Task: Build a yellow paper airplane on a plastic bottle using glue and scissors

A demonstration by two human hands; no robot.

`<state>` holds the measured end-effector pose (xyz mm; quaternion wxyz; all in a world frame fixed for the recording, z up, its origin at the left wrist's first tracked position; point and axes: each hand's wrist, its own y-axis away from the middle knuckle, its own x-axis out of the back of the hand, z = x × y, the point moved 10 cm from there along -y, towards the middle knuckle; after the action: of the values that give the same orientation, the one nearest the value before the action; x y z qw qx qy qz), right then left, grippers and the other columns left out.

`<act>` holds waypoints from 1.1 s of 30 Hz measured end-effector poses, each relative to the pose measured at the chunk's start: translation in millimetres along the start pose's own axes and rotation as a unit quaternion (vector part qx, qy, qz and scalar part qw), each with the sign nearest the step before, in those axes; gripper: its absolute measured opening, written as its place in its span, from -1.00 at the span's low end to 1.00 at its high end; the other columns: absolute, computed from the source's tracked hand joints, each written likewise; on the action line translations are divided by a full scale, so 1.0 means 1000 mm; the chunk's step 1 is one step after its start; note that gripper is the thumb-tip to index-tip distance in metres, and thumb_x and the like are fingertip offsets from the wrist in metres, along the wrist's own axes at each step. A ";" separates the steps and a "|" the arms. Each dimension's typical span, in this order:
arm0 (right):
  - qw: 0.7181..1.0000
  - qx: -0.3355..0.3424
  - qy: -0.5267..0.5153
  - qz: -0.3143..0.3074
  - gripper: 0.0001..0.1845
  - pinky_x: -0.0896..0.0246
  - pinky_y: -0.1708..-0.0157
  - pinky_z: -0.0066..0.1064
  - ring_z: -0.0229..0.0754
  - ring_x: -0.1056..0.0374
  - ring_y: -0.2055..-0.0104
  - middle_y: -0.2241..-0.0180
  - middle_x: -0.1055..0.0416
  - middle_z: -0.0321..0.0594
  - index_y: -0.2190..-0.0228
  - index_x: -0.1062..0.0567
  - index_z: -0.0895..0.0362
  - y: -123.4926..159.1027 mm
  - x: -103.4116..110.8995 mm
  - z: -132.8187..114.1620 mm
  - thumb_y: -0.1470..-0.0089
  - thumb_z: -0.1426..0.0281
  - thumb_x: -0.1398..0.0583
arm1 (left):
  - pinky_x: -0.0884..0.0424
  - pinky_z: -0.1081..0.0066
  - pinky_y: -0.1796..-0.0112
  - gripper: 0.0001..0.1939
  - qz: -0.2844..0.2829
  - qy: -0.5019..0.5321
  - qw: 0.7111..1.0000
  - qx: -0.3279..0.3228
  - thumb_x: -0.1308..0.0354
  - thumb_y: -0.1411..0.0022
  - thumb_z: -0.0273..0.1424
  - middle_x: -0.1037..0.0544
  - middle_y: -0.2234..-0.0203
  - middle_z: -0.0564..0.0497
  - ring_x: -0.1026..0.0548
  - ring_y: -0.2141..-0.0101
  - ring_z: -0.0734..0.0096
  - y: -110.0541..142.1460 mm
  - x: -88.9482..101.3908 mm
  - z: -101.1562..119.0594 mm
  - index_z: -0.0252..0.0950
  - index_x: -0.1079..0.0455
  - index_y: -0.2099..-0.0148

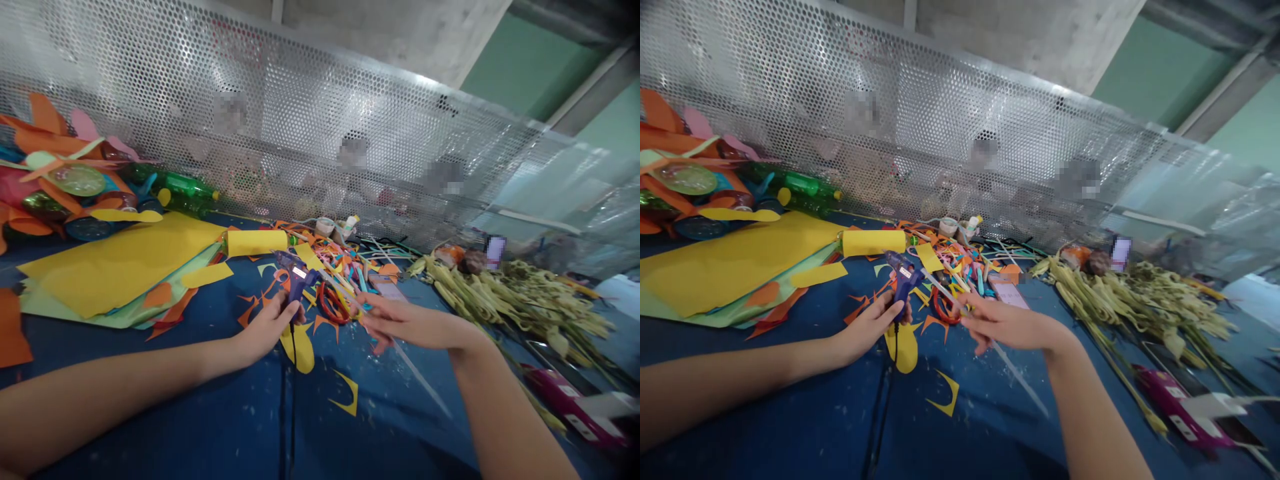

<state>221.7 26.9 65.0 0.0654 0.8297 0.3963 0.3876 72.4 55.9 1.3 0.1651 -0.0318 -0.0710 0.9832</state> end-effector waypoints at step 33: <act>0.946 0.015 0.196 0.258 -0.60 -0.10 0.50 -0.43 -0.21 -0.28 0.48 0.48 -0.39 -0.24 0.21 -0.42 0.06 0.012 0.044 -0.020 -0.12 0.09 0.03 | -0.32 0.32 0.21 -0.78 0.018 0.026 0.999 -0.010 -0.09 -0.14 -0.24 -0.45 0.45 0.02 -0.45 0.34 0.35 0.002 0.003 0.016 -0.31 -0.25 0.29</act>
<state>231.8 46.4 110.0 -0.1280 0.8121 0.1798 0.5401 67.6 52.5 16.9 0.1487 -0.0602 -0.0755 0.9841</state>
